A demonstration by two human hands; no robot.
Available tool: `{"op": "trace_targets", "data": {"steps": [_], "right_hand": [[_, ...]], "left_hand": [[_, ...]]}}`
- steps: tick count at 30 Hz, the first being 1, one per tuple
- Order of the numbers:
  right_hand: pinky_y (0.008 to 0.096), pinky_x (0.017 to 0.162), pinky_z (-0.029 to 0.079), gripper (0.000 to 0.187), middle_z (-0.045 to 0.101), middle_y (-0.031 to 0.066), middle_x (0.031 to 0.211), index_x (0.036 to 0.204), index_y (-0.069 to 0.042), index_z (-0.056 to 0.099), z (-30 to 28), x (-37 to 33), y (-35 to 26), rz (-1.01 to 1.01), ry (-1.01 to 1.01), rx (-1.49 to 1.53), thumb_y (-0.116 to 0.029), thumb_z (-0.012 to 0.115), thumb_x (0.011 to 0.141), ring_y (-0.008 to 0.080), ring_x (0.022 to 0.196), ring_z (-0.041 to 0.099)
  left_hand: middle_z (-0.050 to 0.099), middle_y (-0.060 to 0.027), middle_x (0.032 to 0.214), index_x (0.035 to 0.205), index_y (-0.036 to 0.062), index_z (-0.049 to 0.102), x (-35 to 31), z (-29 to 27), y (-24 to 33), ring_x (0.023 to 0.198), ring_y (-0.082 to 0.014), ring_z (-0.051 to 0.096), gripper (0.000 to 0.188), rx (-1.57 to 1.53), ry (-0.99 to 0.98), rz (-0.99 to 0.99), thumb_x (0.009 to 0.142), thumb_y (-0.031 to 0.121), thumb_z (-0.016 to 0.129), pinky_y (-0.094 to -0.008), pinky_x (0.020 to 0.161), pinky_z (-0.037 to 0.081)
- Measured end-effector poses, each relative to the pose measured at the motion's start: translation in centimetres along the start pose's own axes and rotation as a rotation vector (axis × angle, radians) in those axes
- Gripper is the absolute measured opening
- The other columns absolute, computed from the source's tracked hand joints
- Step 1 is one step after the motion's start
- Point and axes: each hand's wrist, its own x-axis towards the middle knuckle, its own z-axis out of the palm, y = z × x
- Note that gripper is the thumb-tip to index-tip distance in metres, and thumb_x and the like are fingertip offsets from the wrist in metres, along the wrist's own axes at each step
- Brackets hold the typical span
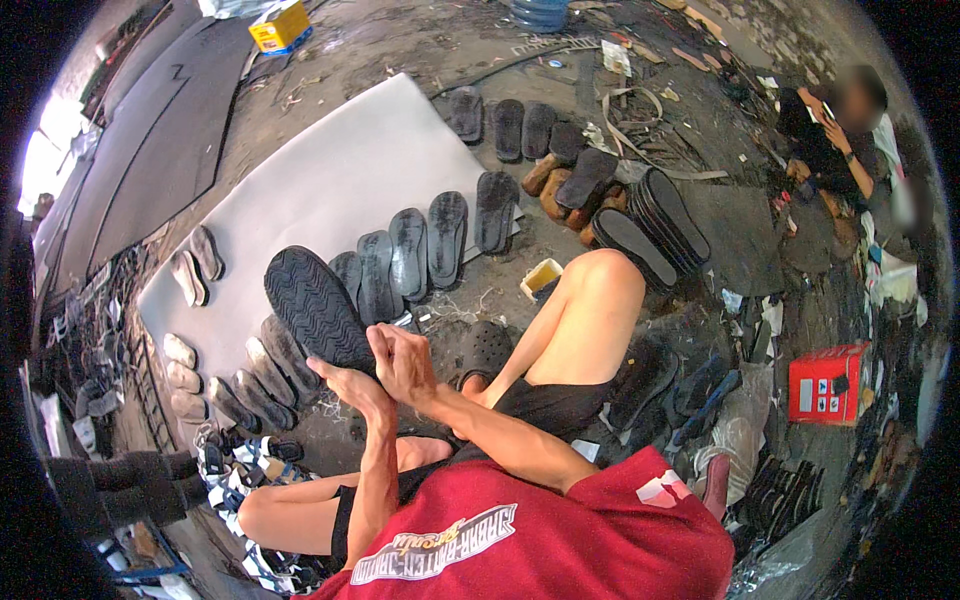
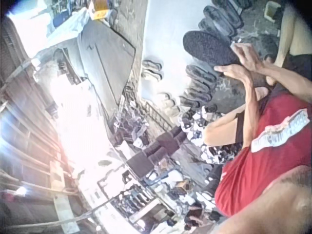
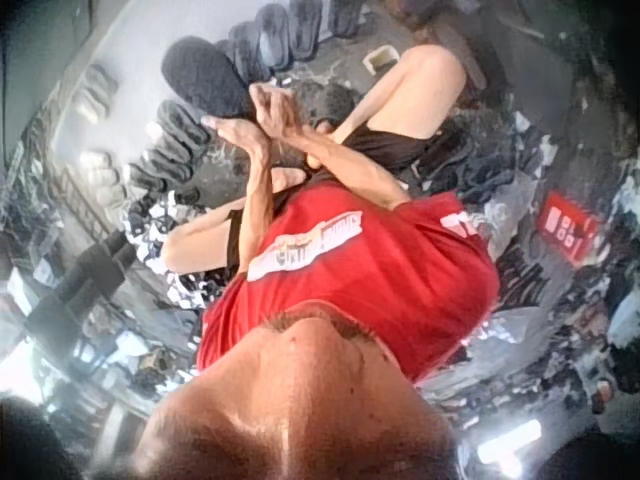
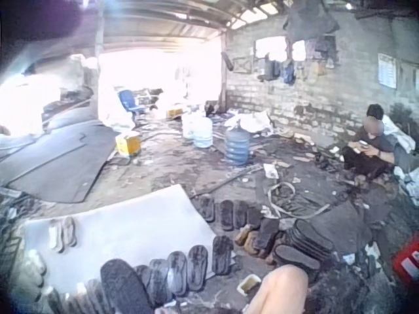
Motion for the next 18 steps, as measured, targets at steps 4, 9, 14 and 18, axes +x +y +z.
{"op": "trace_targets", "data": {"steps": [4,9,14,18], "right_hand": [[0.0519,0.059,0.042,0.065,0.051,0.0261,0.060,0.073,0.003,0.055,-0.5,1.3,1.1,0.106,0.106,0.049,-0.044,0.042,0.117,0.0496,0.056,0.053],[0.0462,0.075,0.046,0.059,0.053,0.0225,0.083,0.087,0.002,0.054,-1.5,0.4,0.9,0.228,0.004,0.203,-0.047,0.041,0.117,0.0359,0.079,0.057],[0.0405,0.097,0.052,0.058,0.064,0.0073,0.112,0.158,-0.010,0.038,-4.3,2.1,1.0,0.029,-0.167,0.611,-0.042,0.056,0.113,0.0234,0.103,0.064],[0.0394,0.112,0.048,0.083,0.064,0.0118,0.130,0.174,-0.014,0.020,-9.1,3.9,-2.2,0.097,-0.342,0.664,-0.033,0.068,0.108,0.0240,0.121,0.063]], "left_hand": [[0.056,-0.0334,0.152,0.147,-0.0205,0.051,-2.9,2.5,-0.6,0.137,-0.0399,0.056,0.093,-0.055,0.063,0.025,0.115,0.063,0.029,-0.0457,0.118,0.040],[0.076,-0.0216,0.116,0.121,-0.0144,0.070,-0.5,2.9,-1.2,0.104,-0.0325,0.069,0.086,0.057,0.016,0.070,0.117,0.059,0.026,-0.0438,0.097,0.053],[0.072,-0.0077,0.116,0.131,0.0021,0.065,-1.7,4.0,0.5,0.104,-0.0228,0.068,0.061,-0.420,-0.527,-0.033,0.119,0.051,0.031,-0.0398,0.097,0.055],[0.070,-0.0002,0.113,0.127,0.0105,0.066,-1.2,4.5,-1.0,0.103,-0.0148,0.065,0.056,-0.464,-0.791,-0.230,0.117,0.057,0.039,-0.0316,0.093,0.050]]}}
